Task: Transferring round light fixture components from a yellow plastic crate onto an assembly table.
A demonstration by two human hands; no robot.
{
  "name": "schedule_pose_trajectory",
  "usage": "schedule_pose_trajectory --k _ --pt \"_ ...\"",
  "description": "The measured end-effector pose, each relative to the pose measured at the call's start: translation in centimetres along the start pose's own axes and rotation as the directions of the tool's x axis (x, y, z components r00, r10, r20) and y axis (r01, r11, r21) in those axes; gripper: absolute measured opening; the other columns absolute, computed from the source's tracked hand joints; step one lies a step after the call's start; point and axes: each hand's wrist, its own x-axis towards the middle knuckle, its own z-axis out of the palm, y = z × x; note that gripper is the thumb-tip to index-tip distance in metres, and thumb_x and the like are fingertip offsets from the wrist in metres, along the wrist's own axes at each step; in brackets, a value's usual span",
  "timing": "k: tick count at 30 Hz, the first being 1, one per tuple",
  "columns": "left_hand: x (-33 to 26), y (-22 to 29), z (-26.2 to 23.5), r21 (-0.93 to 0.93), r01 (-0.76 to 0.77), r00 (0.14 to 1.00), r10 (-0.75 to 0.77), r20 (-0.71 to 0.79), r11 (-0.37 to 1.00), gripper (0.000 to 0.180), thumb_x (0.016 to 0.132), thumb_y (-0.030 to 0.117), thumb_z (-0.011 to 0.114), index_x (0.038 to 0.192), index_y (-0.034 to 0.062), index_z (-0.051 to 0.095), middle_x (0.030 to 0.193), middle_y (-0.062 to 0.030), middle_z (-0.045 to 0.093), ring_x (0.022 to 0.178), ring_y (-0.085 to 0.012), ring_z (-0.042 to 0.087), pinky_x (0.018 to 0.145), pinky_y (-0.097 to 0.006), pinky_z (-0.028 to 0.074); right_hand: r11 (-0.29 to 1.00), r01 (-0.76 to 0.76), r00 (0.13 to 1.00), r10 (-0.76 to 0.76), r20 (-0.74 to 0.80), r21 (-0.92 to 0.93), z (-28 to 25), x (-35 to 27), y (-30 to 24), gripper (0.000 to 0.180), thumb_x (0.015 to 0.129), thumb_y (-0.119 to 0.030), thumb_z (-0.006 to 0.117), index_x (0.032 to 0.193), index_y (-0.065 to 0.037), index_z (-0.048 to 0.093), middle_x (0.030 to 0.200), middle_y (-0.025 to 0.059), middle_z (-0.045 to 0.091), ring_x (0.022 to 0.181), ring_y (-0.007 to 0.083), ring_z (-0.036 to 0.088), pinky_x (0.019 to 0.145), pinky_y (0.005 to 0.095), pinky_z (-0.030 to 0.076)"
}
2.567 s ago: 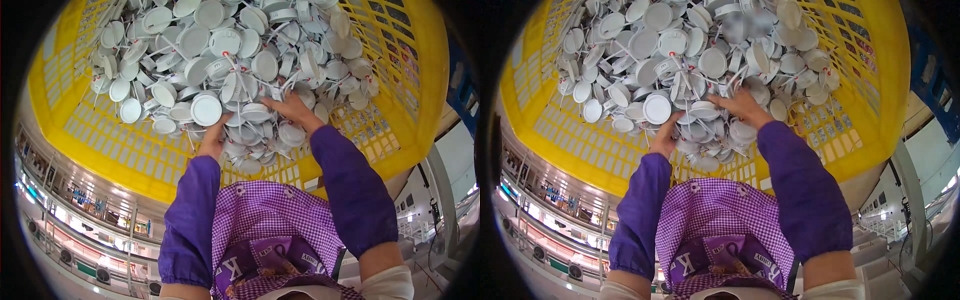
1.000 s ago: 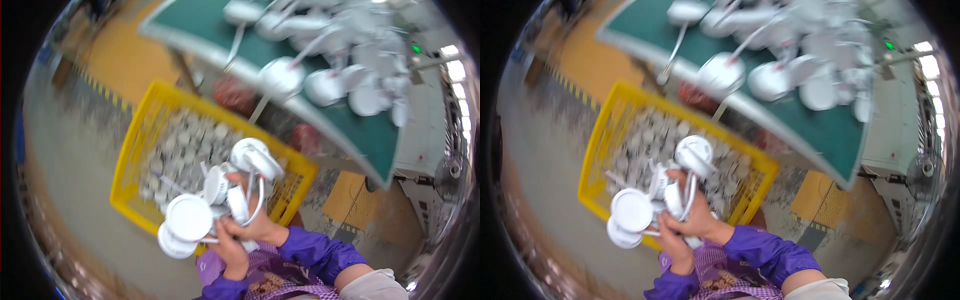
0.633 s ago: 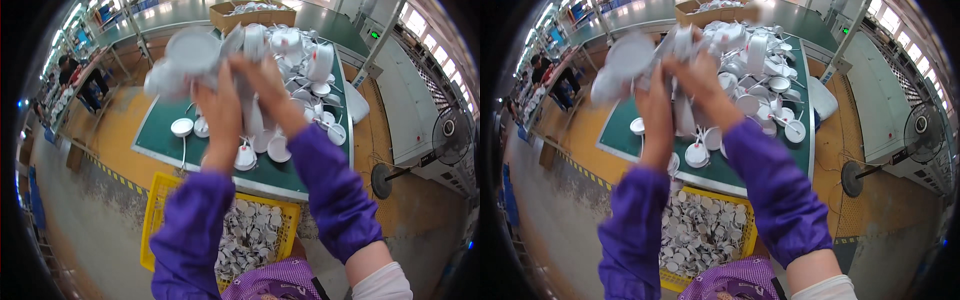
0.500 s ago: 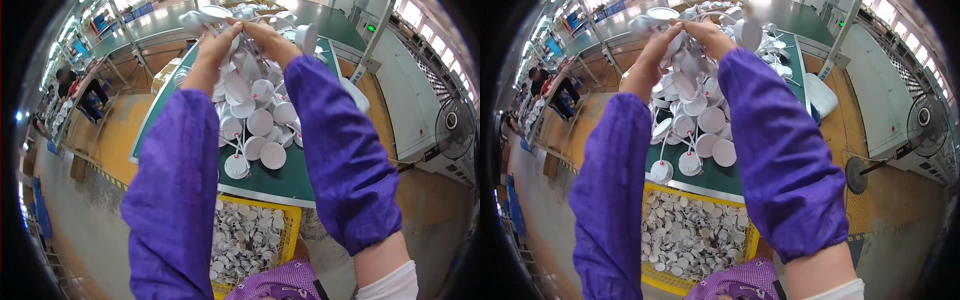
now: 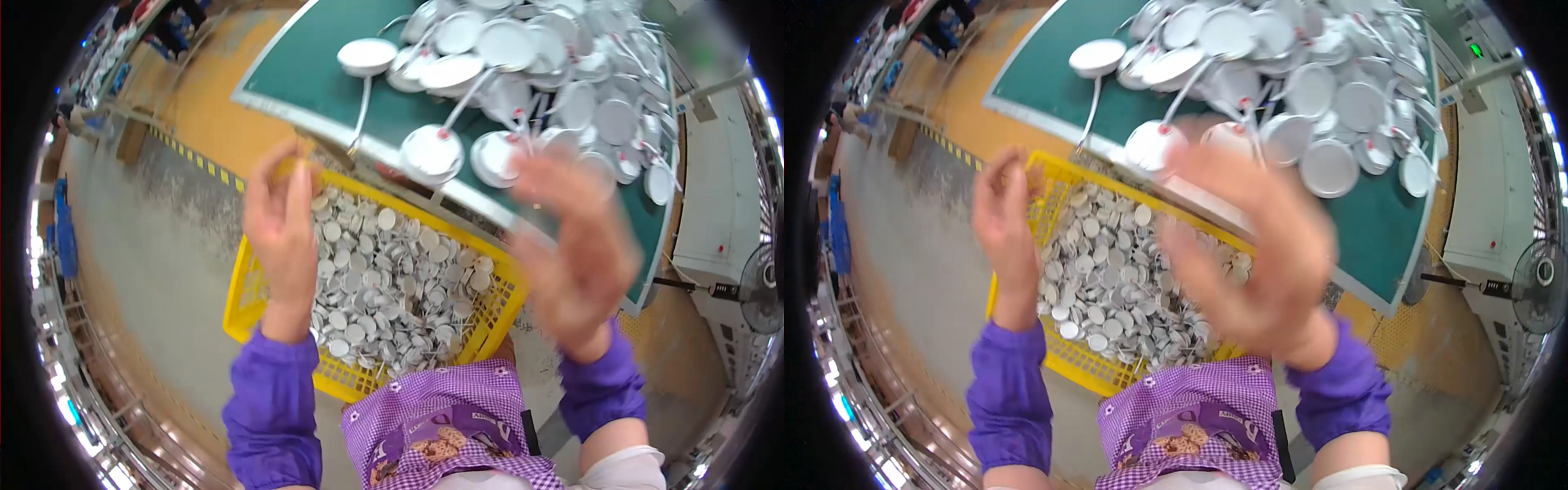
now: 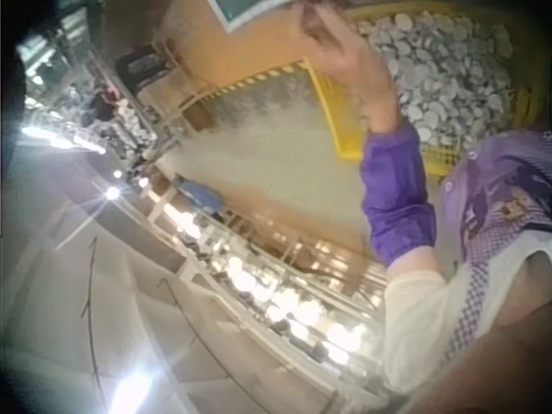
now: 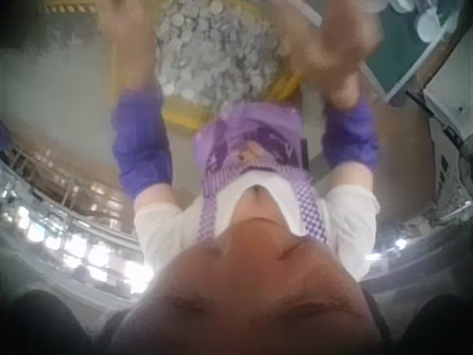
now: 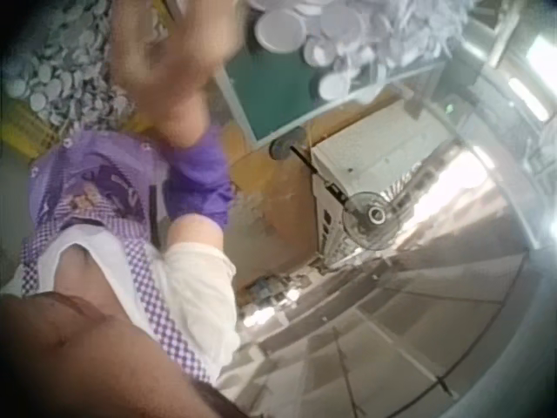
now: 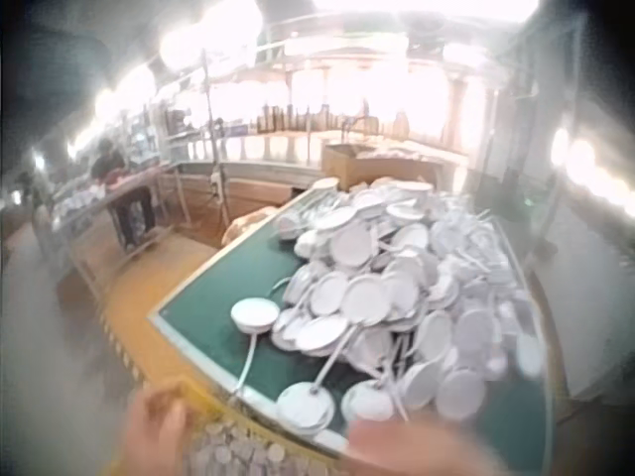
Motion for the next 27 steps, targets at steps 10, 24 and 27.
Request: schedule_pose_trajectory --k 10,24,27 --pt "-40.2 -31.8 -21.2 -0.109 0.985 0.091 -0.936 -0.340 0.136 0.058 0.087 0.033 0.061 0.129 -0.0036 0.045 0.124 -0.0142 0.053 0.108 -0.0230 0.053 0.085 -0.032 0.045 0.145 -0.909 -0.099 0.836 0.539 -0.391 17.2 -45.8 12.8 0.052 0.081 -0.025 0.068 0.124 -0.001 0.051 0.115 0.0131 0.058 0.102 0.0229 0.056 0.082 0.0329 0.047" --pt "-58.0 -47.9 -19.3 0.170 0.977 -0.093 -0.973 -0.213 -0.131 0.096 0.075 0.053 0.068 0.145 0.0055 0.023 0.145 -0.0212 0.030 0.133 -0.0313 0.032 0.104 -0.038 0.033 -0.406 -0.826 -0.537 0.778 0.326 -0.391 22.0 -61.1 25.0 0.066 0.081 -0.046 0.066 0.127 -0.002 0.050 0.128 0.0103 0.051 0.113 0.0241 0.048 0.095 0.0346 0.036" --pt "-51.9 -45.2 -12.5 -0.002 0.936 -0.351 -0.936 0.032 -0.351 0.111 0.071 0.057 0.071 0.148 0.0151 0.002 0.150 -0.0196 0.019 0.134 -0.0377 0.027 0.099 -0.056 0.033 -0.508 -0.841 -0.541 0.797 0.267 -0.186 20.0 -62.2 26.7 0.063 0.079 -0.045 0.069 0.125 -0.007 0.050 0.121 0.0078 0.054 0.108 0.0238 0.050 0.092 0.0380 0.037"
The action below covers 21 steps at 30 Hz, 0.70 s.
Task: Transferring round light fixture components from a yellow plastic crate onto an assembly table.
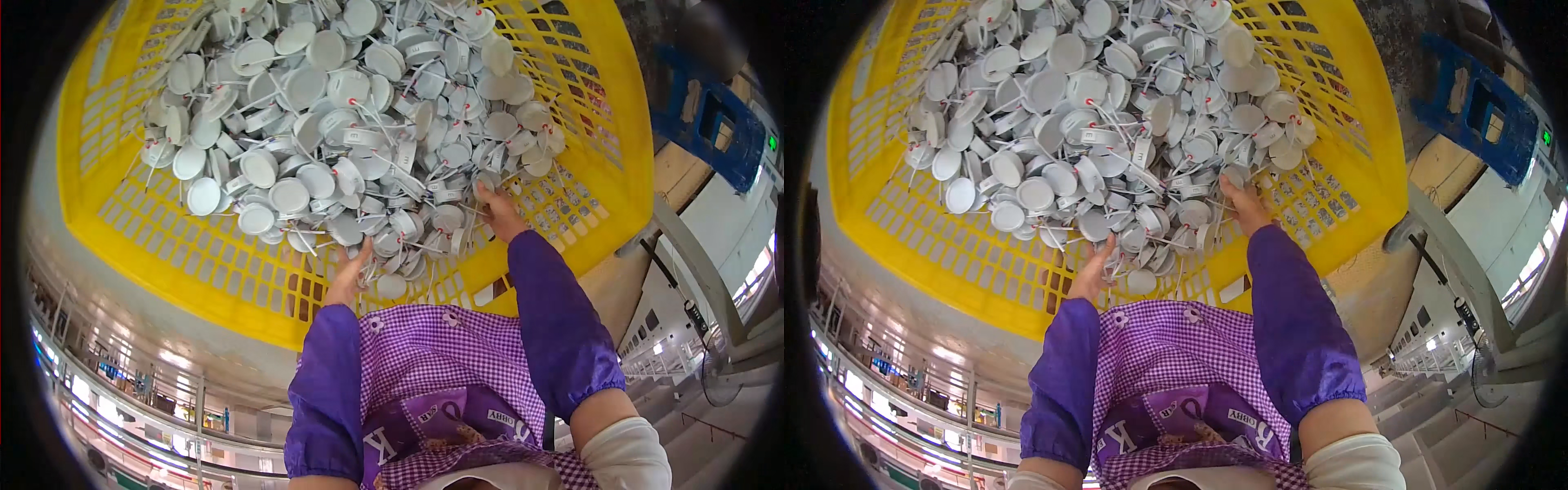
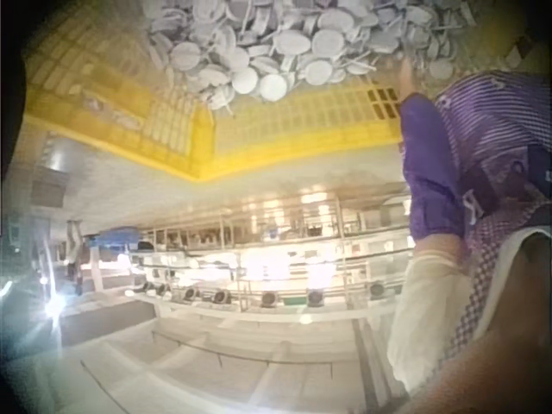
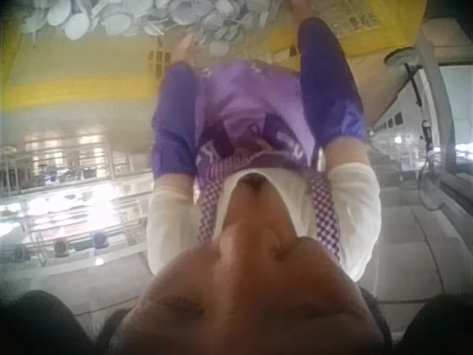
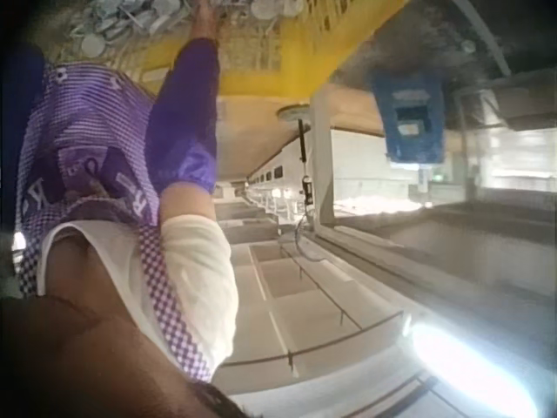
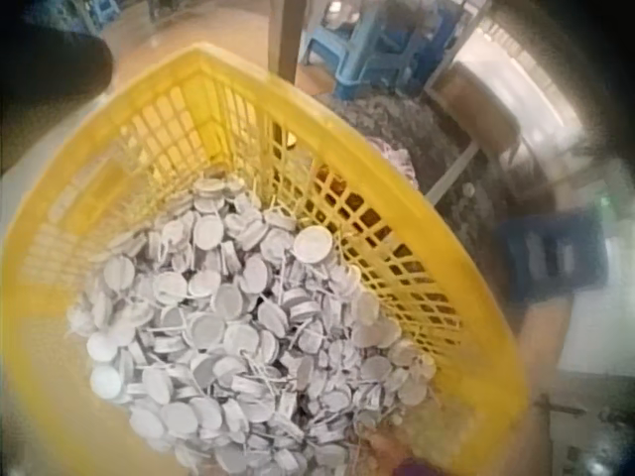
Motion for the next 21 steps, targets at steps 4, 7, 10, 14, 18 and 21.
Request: schedule_pose_trajectory --k 4,7,10,14,18,21 --pt "1.3 -0.5 0.9 -0.099 0.118 0.991 -0.112 0.071 0.988 0.124 0.067 0.059 0.073 0.145 0.0220 -0.015 0.152 -0.0175 0.007 0.136 -0.0429 0.018 0.094 -0.071 0.027 0.985 -0.084 0.986 0.061 0.155 0.151 4.0 0.1 1.8 0.063 0.077 -0.045 0.071 0.124 -0.011 0.049 0.117 0.0050 0.054 0.104 0.0232 0.050 0.090 0.0402 0.038" --pt "1.2 -0.3 1.9 -0.154 0.211 0.969 -0.186 0.160 0.965 0.127 0.065 0.057 0.076 0.146 0.0204 -0.015 0.152 -0.0170 0.006 0.137 -0.0430 0.011 0.097 -0.070 0.019 0.997 -0.082 0.996 0.081 0.026 0.007 5.1 0.7 1.8 0.065 0.074 -0.046 0.074 0.122 -0.008 0.052 0.113 0.0030 0.056 0.099 0.0204 0.052 0.087 0.0367 0.039" --pt "3.6 -0.3 6.2 -0.149 0.209 0.962 -0.175 0.210 0.966 0.125 0.064 0.050 0.079 0.146 0.0161 -0.009 0.151 -0.0187 0.011 0.137 -0.0444 0.012 0.098 -0.072 0.013 0.986 -0.153 0.988 0.153 0.018 0.067 3.1 4.7 0.7 0.053 0.076 -0.046 0.070 0.116 -0.012 0.059 0.109 0.0030 0.060 0.101 0.0180 0.054 0.085 0.0307 0.040" --pt "6.5 -5.3 6.4 0.159 -0.015 0.982 0.044 -0.183 0.987 0.108 0.063 0.029 0.082 0.138 0.0028 0.010 0.132 -0.0212 0.040 0.120 -0.0381 0.041 0.093 -0.061 0.033 0.925 -0.011 1.000 0.004 -0.019 -0.380 5.5 2.5 3.4 0.053 0.078 -0.044 0.067 0.116 -0.009 0.058 0.112 0.0053 0.060 0.101 0.0194 0.054 0.085 0.0310 0.041" --pt "8.7 -6.4 6.2 -0.054 -0.202 0.963 0.188 -0.196 0.978 0.105 0.062 0.017 0.081 0.137 -0.0001 0.010 0.122 -0.0172 0.045 0.107 -0.0298 0.051 0.084 -0.040 0.048 0.894 0.161 0.985 -0.174 0.007 -0.418 3.4 4.4 5.4 0.060 0.074 -0.040 0.071 0.113 0.003 0.055 0.108 0.0138 0.061 0.096 0.0226 0.059 0.083 0.0329 0.044" --pt "9.1 -7.3 4.5 0.038 -0.078 0.941 0.087 -0.327 0.996 0.105 0.061 0.017 0.081 0.138 -0.0015 0.011 0.124 -0.0176 0.045 0.109 -0.0279 0.051 0.082 -0.037 0.049 0.967 -0.135 0.971 0.173 0.166 -0.215 5.8 3.3 4.0 0.055 0.080 -0.040 0.067 0.119 -0.003 0.054 0.114 0.0102 0.060 0.102 0.0207 0.056 0.087 0.0339 0.044"
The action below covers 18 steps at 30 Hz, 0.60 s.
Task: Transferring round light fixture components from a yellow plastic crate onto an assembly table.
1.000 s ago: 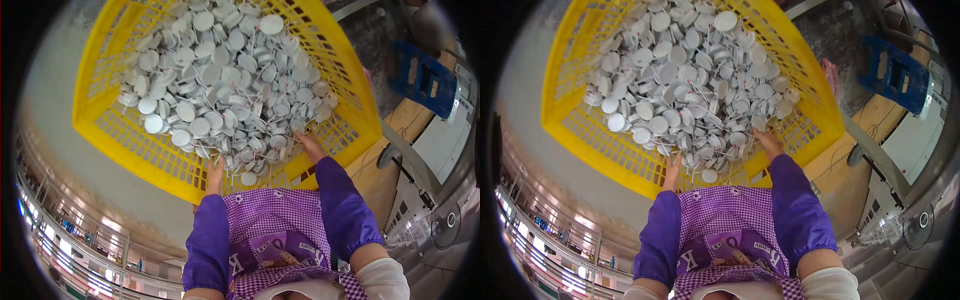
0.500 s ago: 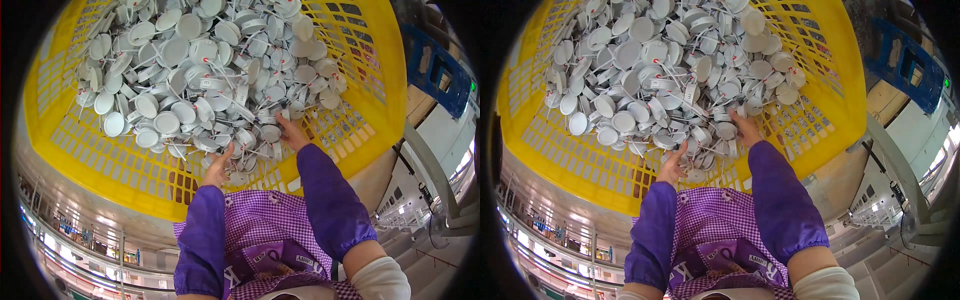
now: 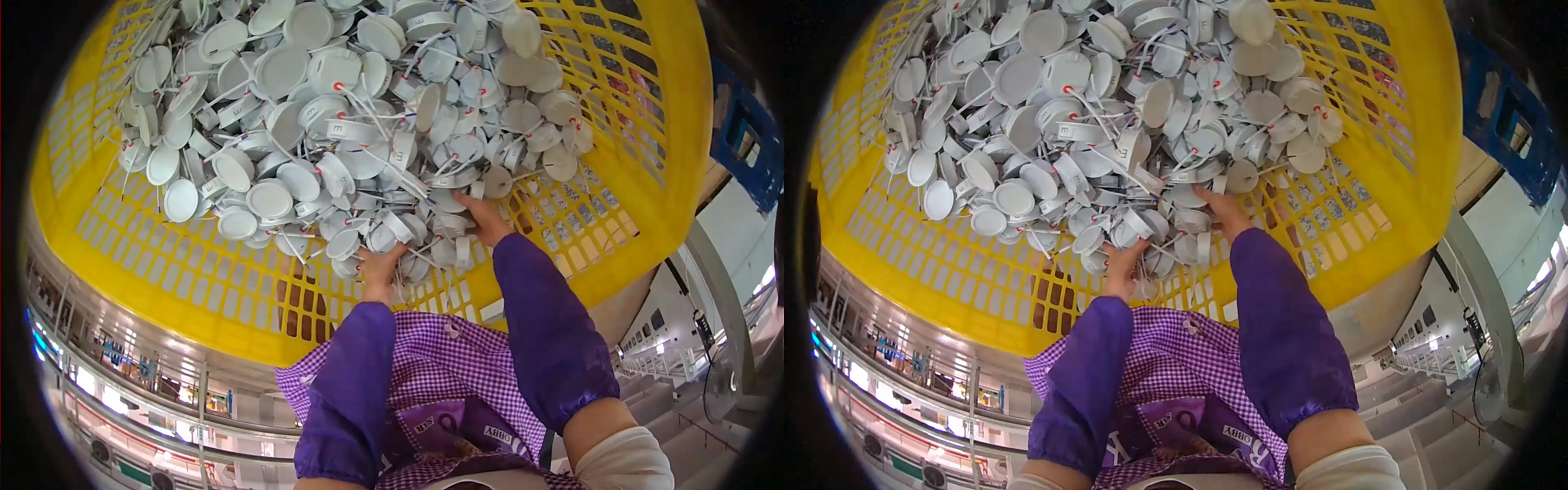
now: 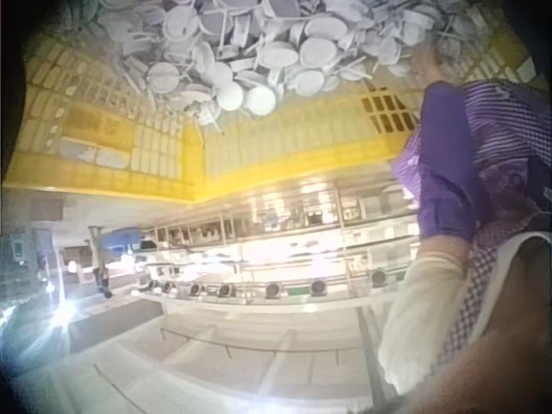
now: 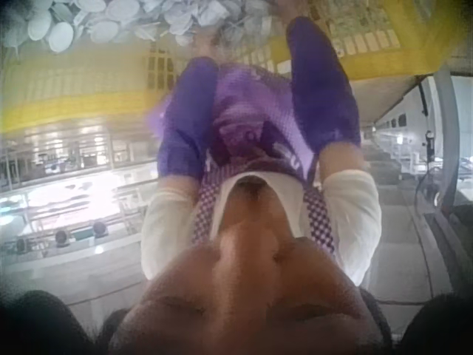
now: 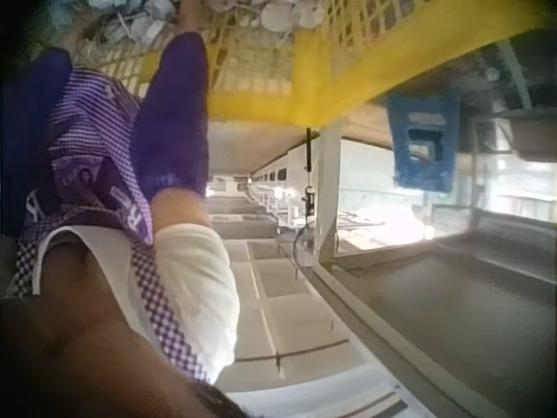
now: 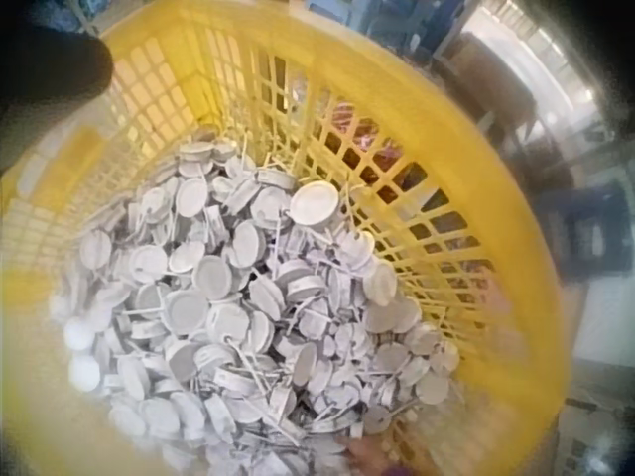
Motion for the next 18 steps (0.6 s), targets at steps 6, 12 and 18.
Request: schedule_pose_trajectory --k 6,12,18 --pt "-1.0 -1.9 0.2 0.230 -0.040 0.974 0.090 -0.210 0.972 0.104 0.063 0.019 0.078 0.142 0.0002 0.013 0.125 -0.0212 0.045 0.112 -0.0280 0.049 0.086 -0.038 0.047 0.963 -0.161 0.963 0.105 0.248 0.217 1.4 -2.2 2.0 0.062 0.082 -0.045 0.064 0.128 -0.006 0.050 0.127 0.0077 0.054 0.112 0.0198 0.053 0.094 0.0345 0.040" --pt "0.4 -2.8 -0.2 0.189 -0.507 0.793 0.541 -0.282 0.841 0.067 0.077 0.018 0.067 0.133 0.0103 0.031 0.113 -0.0148 0.053 0.088 -0.0240 0.060 0.052 -0.033 0.051 0.872 -0.146 0.915 -0.061 0.398 0.468 3.7 -2.4 2.8 0.068 0.083 -0.049 0.061 0.134 -0.007 0.045 0.133 0.0075 0.049 0.121 0.0210 0.046 0.100 0.0318 0.035" --pt "0.7 -6.8 -3.5 0.100 -0.158 0.983 0.147 0.108 0.982 0.038 0.087 0.018 0.058 0.122 0.0050 0.049 0.110 -0.0092 0.057 0.092 -0.0180 0.059 0.074 -0.029 0.049 0.900 -0.305 0.886 0.150 0.438 0.310 6.2 -3.1 2.8 0.070 0.085 -0.055 0.057 0.137 -0.011 0.042 0.132 0.0057 0.049 0.120 0.0183 0.046 0.102 0.0349 0.034"
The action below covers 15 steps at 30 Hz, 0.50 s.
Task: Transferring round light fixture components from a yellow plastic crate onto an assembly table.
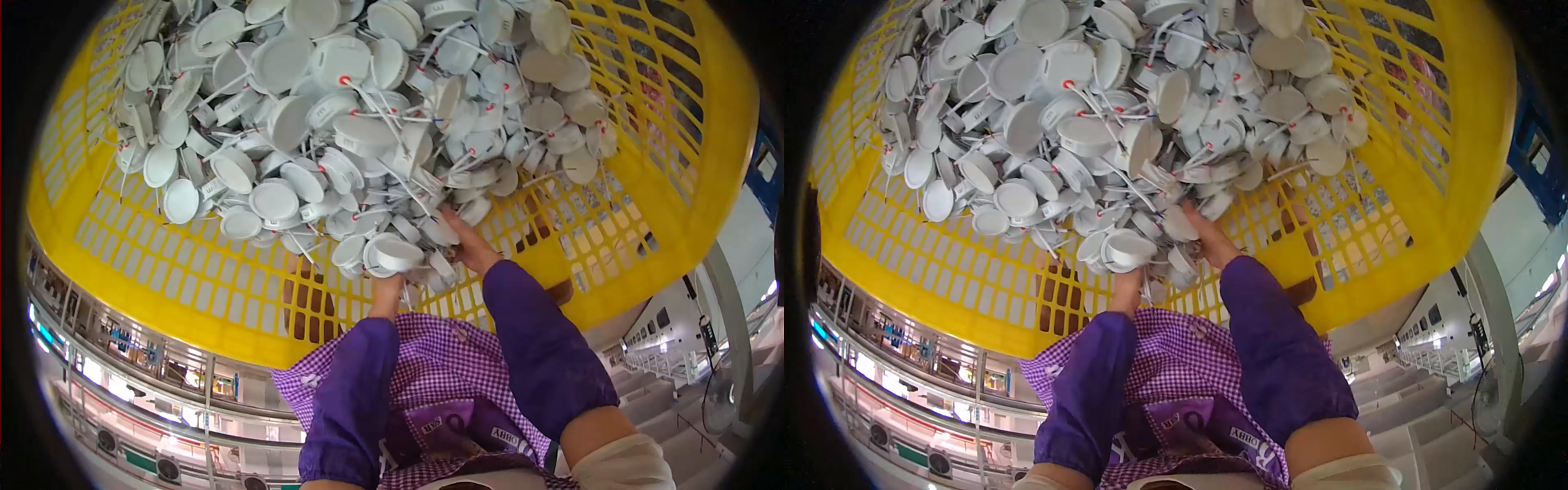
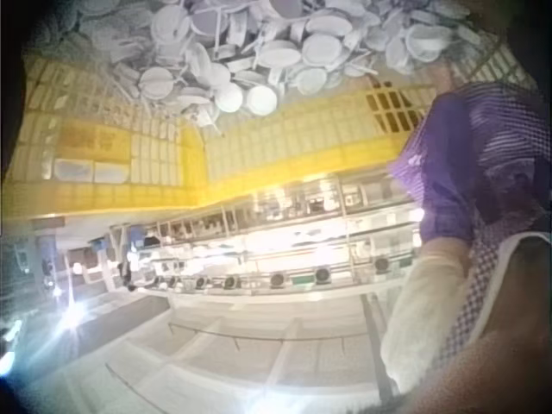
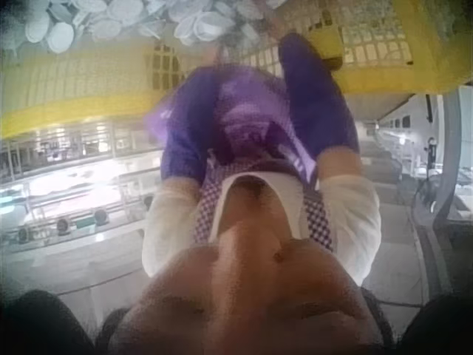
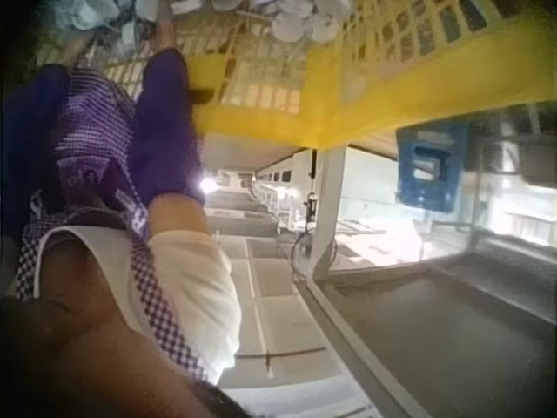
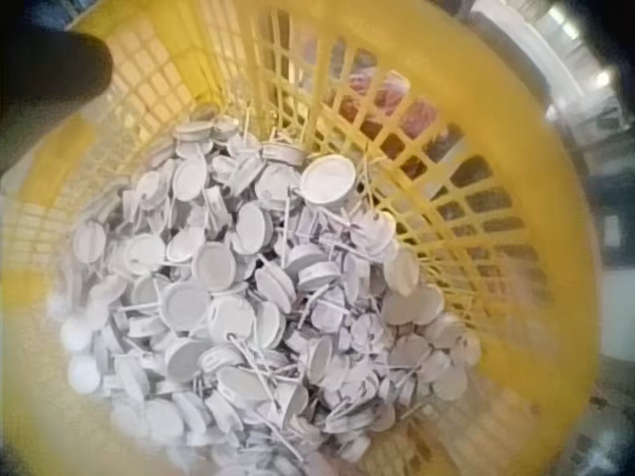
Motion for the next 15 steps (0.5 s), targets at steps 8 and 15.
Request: schedule_pose_trajectory --k 8,15 --pt "-4.2 7.6 6.6 -0.311 0.034 0.996 -0.056 -0.064 0.950 0.037 0.087 0.011 0.057 0.121 0.0004 0.051 0.116 -0.0085 0.058 0.101 -0.0222 0.056 0.085 -0.031 0.045 0.986 -0.046 0.995 0.031 -0.092 -0.160 -3.4 0.9 0.0 0.064 0.088 -0.049 0.053 0.137 -0.010 0.040 0.126 0.0064 0.053 0.110 0.0171 0.054 0.091 0.0333 0.044" --pt "-4.3 7.3 7.8 -0.217 -0.201 0.974 0.172 -0.145 0.955 0.037 0.080 0.005 0.063 0.115 -0.0008 0.055 0.111 -0.0118 0.060 0.098 -0.0233 0.059 0.084 -0.033 0.047 0.994 -0.088 0.978 0.075 -0.194 -0.058 -0.7 -0.5 -1.0 0.052 0.089 -0.043 0.050 0.128 -0.009 0.049 0.115 0.0080 0.059 0.100 0.0184 0.058 0.086 0.0311 0.046"
